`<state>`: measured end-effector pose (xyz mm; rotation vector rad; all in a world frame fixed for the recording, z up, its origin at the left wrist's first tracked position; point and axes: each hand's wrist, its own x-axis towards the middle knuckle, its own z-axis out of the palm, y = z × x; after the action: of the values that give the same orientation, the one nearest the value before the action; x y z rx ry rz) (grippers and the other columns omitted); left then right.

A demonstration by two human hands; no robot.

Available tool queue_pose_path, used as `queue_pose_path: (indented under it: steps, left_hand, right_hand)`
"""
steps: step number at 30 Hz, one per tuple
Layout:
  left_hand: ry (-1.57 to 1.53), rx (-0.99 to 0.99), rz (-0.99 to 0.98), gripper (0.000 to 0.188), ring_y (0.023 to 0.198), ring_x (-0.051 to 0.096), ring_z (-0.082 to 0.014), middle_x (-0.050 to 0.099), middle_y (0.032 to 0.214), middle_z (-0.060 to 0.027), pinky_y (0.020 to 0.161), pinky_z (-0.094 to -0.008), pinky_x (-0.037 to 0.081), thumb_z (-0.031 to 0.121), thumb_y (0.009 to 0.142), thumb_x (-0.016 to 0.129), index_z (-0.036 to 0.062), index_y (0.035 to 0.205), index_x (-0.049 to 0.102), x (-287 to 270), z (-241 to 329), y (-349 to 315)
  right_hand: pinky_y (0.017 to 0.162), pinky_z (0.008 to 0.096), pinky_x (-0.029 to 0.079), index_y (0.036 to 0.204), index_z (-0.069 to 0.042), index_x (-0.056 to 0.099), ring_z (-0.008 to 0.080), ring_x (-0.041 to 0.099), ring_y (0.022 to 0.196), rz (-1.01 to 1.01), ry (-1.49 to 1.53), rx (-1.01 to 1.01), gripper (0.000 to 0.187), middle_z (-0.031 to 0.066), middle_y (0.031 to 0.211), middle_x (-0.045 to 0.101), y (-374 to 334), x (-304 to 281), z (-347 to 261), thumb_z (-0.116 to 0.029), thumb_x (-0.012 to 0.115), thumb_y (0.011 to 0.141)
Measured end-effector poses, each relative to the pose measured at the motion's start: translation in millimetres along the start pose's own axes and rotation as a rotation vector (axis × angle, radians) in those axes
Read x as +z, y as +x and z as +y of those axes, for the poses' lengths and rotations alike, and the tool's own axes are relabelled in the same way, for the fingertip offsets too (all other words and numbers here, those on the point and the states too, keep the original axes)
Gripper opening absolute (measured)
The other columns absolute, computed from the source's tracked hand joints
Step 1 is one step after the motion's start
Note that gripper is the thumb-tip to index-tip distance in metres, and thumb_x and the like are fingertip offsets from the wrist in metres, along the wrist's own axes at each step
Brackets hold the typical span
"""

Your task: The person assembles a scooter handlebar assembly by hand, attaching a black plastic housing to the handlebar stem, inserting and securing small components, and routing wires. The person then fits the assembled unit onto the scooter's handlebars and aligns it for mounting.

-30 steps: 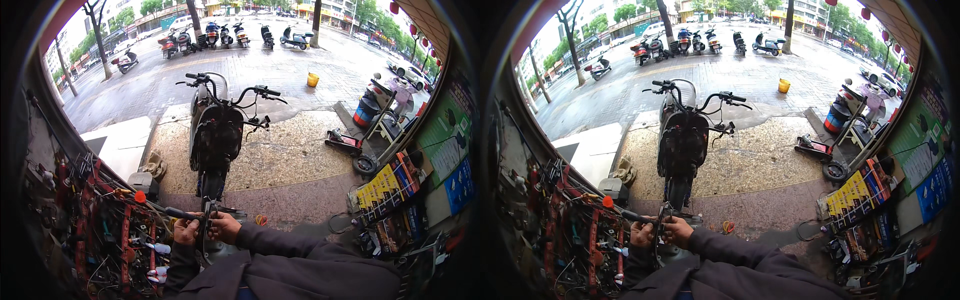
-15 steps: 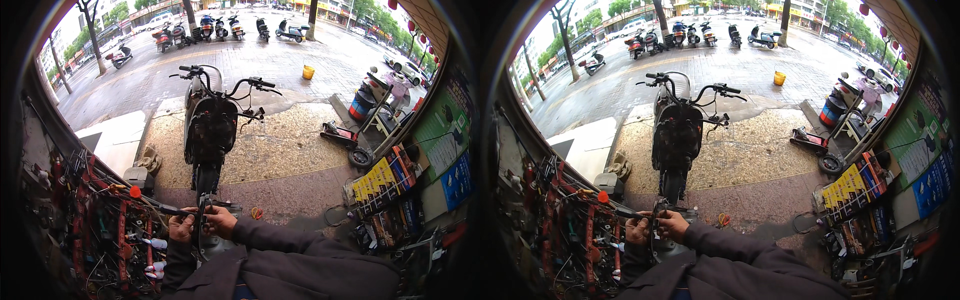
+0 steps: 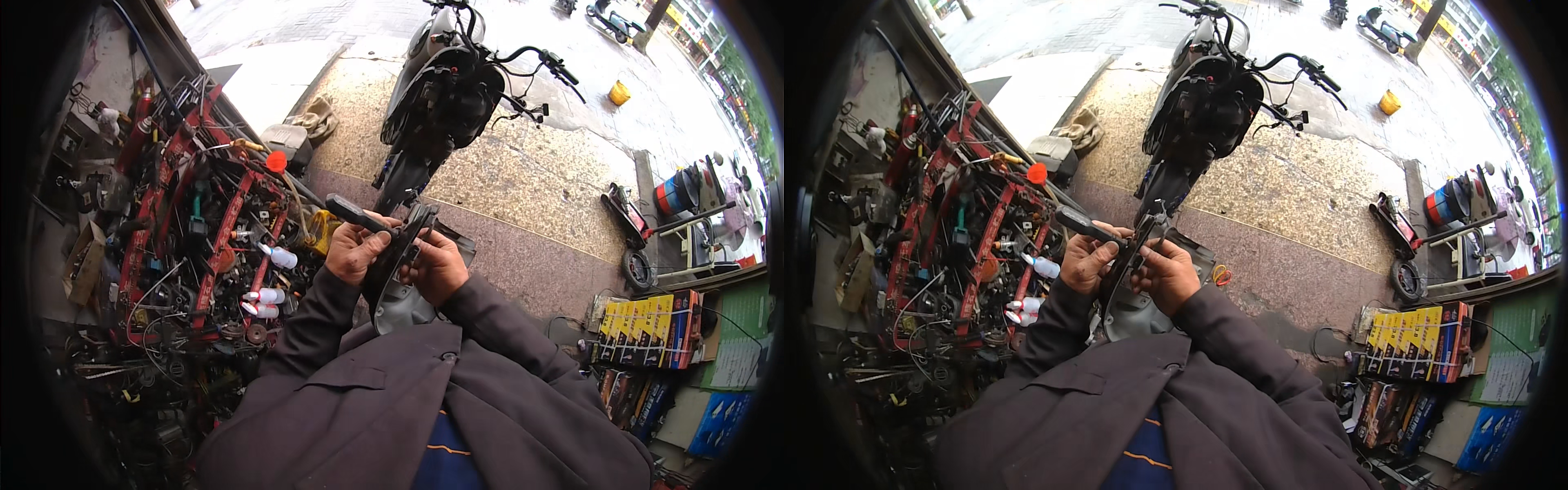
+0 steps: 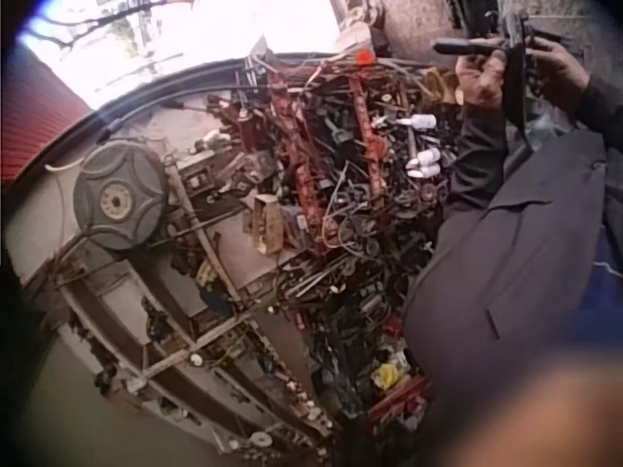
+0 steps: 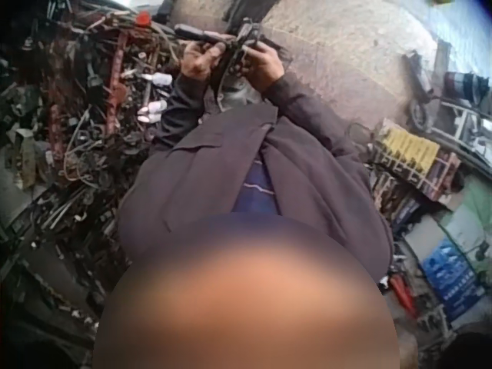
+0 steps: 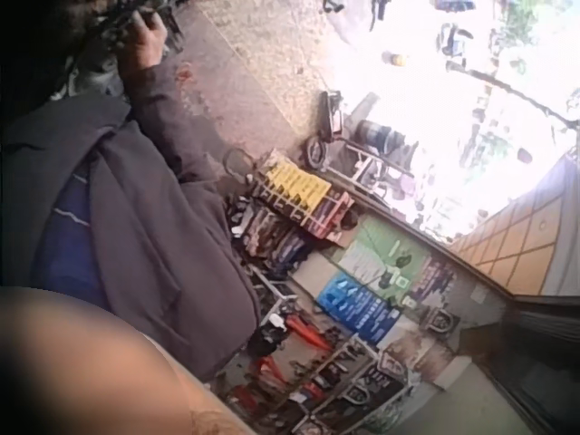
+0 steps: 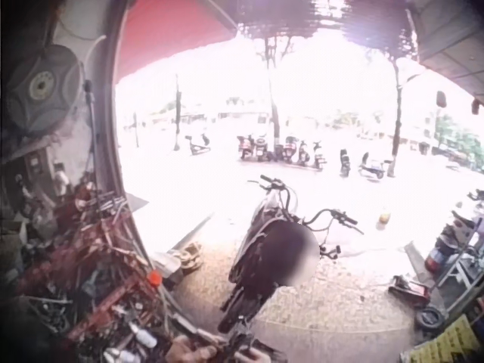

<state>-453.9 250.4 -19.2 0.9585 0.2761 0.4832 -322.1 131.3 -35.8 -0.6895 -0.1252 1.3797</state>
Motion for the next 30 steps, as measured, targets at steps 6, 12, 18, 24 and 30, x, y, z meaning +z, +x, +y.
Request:
queue_pose_path:
  steps: [6,12,18,24,30]
  left_hand:
    - [-0.001,0.016,0.036,0.023,0.075,0.069,-0.026,0.064,0.104,-0.0179,0.063,-0.0364,0.062,0.005,0.093,0.057,0.0002,0.115,0.053,-1.5,-8.0,-3.8]
    - [-0.061,0.036,0.142,0.025,0.068,0.067,-0.0241,0.067,0.091,-0.017,0.06,-0.0354,0.059,0.009,0.094,0.056,-0.0037,0.116,0.053,20.5,-24.8,-2.7]
    - [-0.223,0.017,0.243,0.024,0.067,0.068,-0.0284,0.066,0.093,-0.019,0.057,-0.0416,0.06,0.013,0.096,0.054,-0.003,0.114,0.053,56.6,-62.2,-1.3]
    - [-0.24,-0.079,0.221,0.023,0.07,0.068,-0.0315,0.064,0.1,-0.0216,0.058,-0.0432,0.061,0.013,0.096,0.054,0.0014,0.116,0.055,75.9,-97.5,0.5]
    - [-0.157,-0.036,0.248,0.026,0.068,0.067,-0.0272,0.065,0.094,-0.0184,0.059,-0.04,0.061,0.009,0.093,0.056,-0.0028,0.115,0.052,98.3,-110.9,-0.7]
  right_hand:
    - [0.051,0.0353,0.053,0.101,-0.005,0.057,0.0218,0.063,0.062,-0.031,-0.01,0.013,0.012,0.0087,0.082,0.063,0.1,-9.7,0.8,-0.012,0.061,0.093]
    - [0.05,0.035,0.053,0.1,-0.007,0.057,0.0216,0.064,0.062,-0.008,-0.015,0.056,0.009,0.0085,0.082,0.063,-10.3,-26.5,-10.8,-0.011,0.061,0.093]
    - [0.05,0.0334,0.052,0.099,-0.008,0.056,0.0211,0.064,0.062,0.064,0.007,0.138,0.007,0.008,0.083,0.064,-29.4,-64.9,-29.2,-0.011,0.059,0.094]
    - [0.051,0.0333,0.052,0.1,-0.008,0.054,0.0213,0.064,0.062,0.088,0.004,0.195,0.008,0.008,0.083,0.064,-48.1,-98.2,-45.2,-0.013,0.058,0.095]
    - [0.053,0.0327,0.054,0.101,-0.008,0.055,0.0214,0.065,0.063,0.015,-0.022,0.196,0.009,0.0083,0.085,0.064,-61.2,-111.5,-56.2,-0.012,0.058,0.095]
